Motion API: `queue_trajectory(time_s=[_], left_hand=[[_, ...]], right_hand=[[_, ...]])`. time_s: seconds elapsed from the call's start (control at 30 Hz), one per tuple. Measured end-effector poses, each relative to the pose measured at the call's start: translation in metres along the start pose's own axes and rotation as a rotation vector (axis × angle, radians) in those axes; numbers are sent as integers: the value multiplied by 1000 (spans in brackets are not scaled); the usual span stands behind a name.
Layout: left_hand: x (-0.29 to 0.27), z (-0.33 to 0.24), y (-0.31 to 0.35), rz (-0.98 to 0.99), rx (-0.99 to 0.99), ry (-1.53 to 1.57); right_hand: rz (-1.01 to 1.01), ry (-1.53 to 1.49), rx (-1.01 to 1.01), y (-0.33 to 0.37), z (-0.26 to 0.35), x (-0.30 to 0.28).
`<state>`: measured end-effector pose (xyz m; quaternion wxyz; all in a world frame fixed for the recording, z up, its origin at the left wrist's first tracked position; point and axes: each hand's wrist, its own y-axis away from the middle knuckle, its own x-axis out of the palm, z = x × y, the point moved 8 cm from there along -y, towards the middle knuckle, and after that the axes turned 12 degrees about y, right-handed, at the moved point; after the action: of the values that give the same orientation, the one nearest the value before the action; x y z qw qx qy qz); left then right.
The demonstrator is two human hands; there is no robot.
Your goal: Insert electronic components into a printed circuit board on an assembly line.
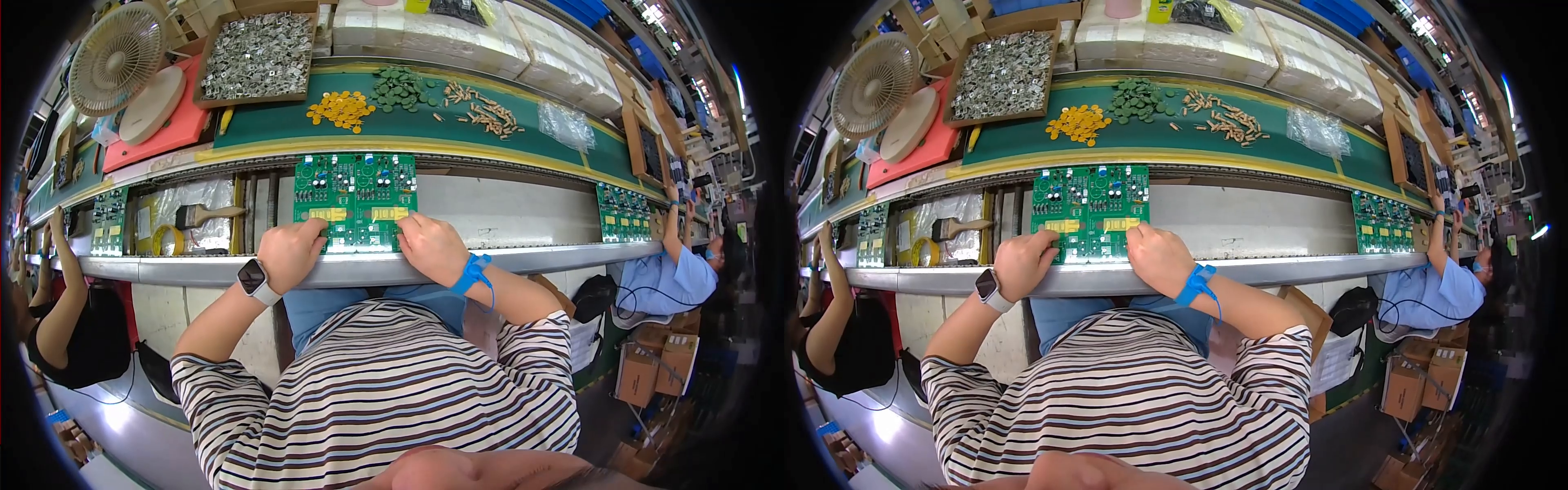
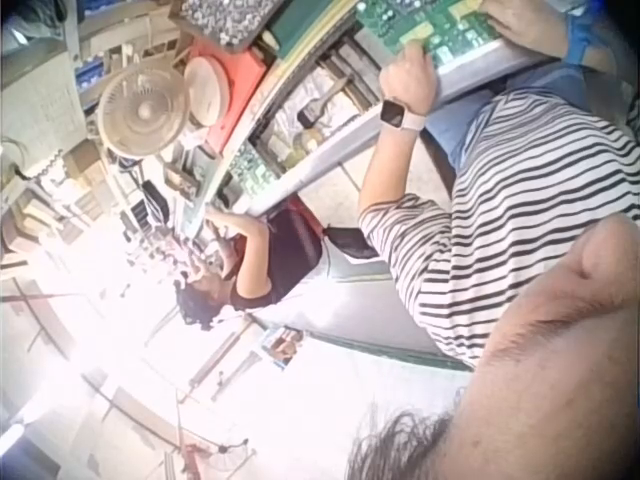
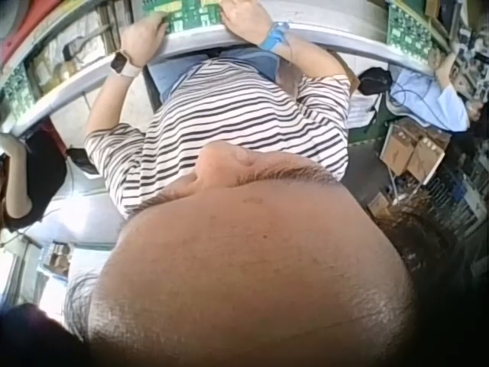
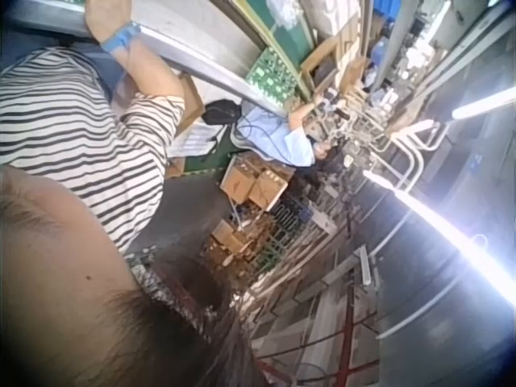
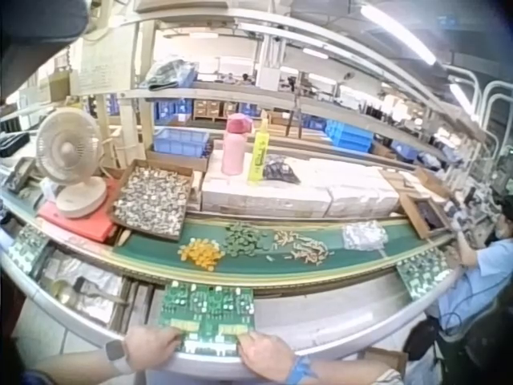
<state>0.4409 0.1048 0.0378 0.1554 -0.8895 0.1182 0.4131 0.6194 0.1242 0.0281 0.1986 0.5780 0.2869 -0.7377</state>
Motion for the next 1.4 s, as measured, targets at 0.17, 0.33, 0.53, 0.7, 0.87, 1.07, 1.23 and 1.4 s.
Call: queue_trajectory(time_s=[0.17, 0.33, 0.53, 0.7, 0.87, 1.07, 1.23, 1.4], left_hand=[[1, -1, 0, -1, 6, -18], [3, -4, -3, 6, 19, -29], [4, -5, -4, 34, 40, -28], [4, -5, -5, 56, 36, -17], [5, -4, -9, 102, 20, -19], [9, 2, -9, 141, -14, -51], [9, 0, -9, 173, -19, -79], [10, -2, -13, 194, 2, -88]], right_hand=[[-8, 35, -30, 0, 3, -1], [7, 63, -129, -6, 9, -2], [30, 25, -179, -11, 5, 0], [52, -93, -230, -16, 1, 1], [63, 106, -308, -9, 11, 9], [46, -85, -272, -28, 1, -25], [-245, 182, -65, -92, -77, -46], [-279, 285, 39, -136, -132, -1]])
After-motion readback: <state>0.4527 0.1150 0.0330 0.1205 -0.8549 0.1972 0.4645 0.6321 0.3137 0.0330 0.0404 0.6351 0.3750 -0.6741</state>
